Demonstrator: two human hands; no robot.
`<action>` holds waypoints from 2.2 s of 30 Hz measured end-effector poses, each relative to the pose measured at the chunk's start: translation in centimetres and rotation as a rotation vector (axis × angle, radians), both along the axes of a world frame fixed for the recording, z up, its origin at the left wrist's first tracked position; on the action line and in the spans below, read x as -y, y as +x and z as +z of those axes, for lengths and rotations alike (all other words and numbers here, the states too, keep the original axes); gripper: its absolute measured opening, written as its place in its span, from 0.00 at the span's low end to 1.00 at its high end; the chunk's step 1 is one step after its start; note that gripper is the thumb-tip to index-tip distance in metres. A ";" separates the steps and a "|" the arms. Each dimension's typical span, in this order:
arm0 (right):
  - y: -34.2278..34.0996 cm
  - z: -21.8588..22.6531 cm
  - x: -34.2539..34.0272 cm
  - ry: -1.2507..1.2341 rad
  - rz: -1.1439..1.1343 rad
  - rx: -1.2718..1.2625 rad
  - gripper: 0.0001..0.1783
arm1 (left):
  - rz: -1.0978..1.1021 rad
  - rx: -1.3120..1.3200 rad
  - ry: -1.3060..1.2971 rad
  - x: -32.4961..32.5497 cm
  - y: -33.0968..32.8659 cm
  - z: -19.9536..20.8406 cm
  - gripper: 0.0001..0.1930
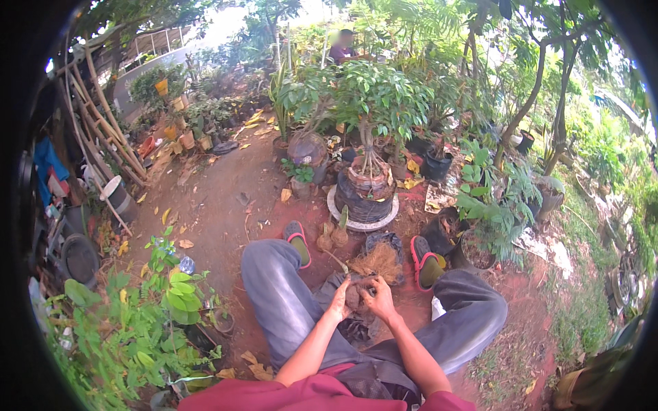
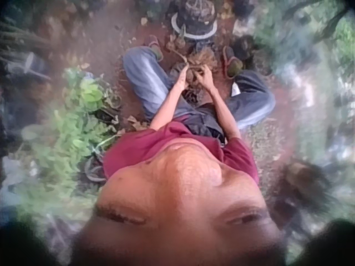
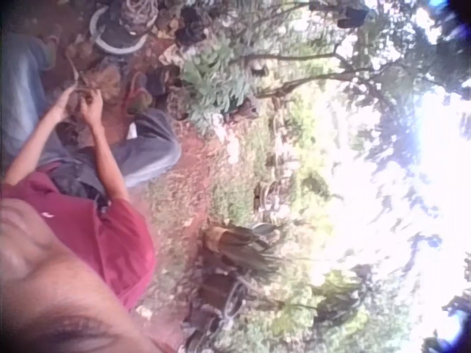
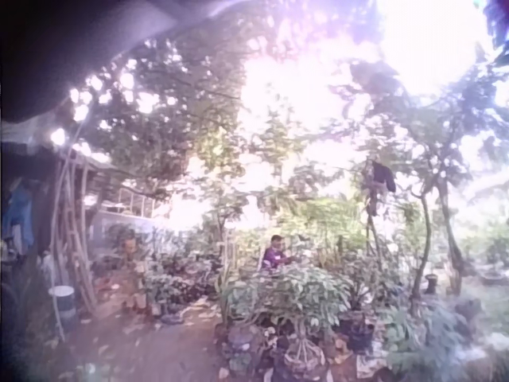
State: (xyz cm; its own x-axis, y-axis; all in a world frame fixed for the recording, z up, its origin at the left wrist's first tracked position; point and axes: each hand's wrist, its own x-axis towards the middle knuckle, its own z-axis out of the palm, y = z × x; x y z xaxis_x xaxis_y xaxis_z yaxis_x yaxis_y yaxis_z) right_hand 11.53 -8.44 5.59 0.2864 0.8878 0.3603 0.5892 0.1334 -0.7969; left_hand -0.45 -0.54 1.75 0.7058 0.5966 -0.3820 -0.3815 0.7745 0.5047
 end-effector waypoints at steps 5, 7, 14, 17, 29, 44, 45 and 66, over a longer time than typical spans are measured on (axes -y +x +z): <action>-0.7 -0.5 0.1 -0.045 0.066 -0.024 0.16 | 0.101 -0.053 0.037 -0.2 -0.5 0.1 0.19; -1.1 -0.6 0.2 -0.029 0.096 0.089 0.17 | 0.159 -0.164 0.055 -0.3 -0.9 -0.5 0.16; -1.4 -1.4 0.3 -0.040 0.165 0.238 0.21 | 0.279 -0.333 0.157 -0.7 -0.5 -2.2 0.16; -1.3 -1.6 -0.1 -0.065 0.167 0.159 0.21 | 0.344 -0.282 0.166 -0.6 -0.4 -2.2 0.17; -0.3 0.5 0.6 -0.061 0.010 0.092 0.20 | 0.240 -0.212 0.107 -0.7 -0.5 -1.6 0.22; -0.5 -1.0 0.2 -0.082 0.089 0.058 0.20 | 0.135 -0.010 0.004 -0.7 -0.5 -1.4 0.22; -0.5 -1.2 0.1 -0.079 0.103 0.028 0.19 | 0.129 -0.058 0.014 -0.7 -0.5 -1.5 0.21; -0.9 -1.1 0.2 -0.059 0.236 0.127 0.21 | 0.265 0.002 0.027 -1.7 -0.7 -4.1 0.19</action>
State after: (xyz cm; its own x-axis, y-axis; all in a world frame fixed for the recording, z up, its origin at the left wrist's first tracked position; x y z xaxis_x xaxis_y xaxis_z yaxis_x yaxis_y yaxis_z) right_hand 10.61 -8.62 4.49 0.0246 0.9453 0.3254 0.6432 0.2342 -0.7290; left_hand -1.12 1.19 -2.37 0.5243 0.7706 -0.3624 -0.5703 0.6338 0.5226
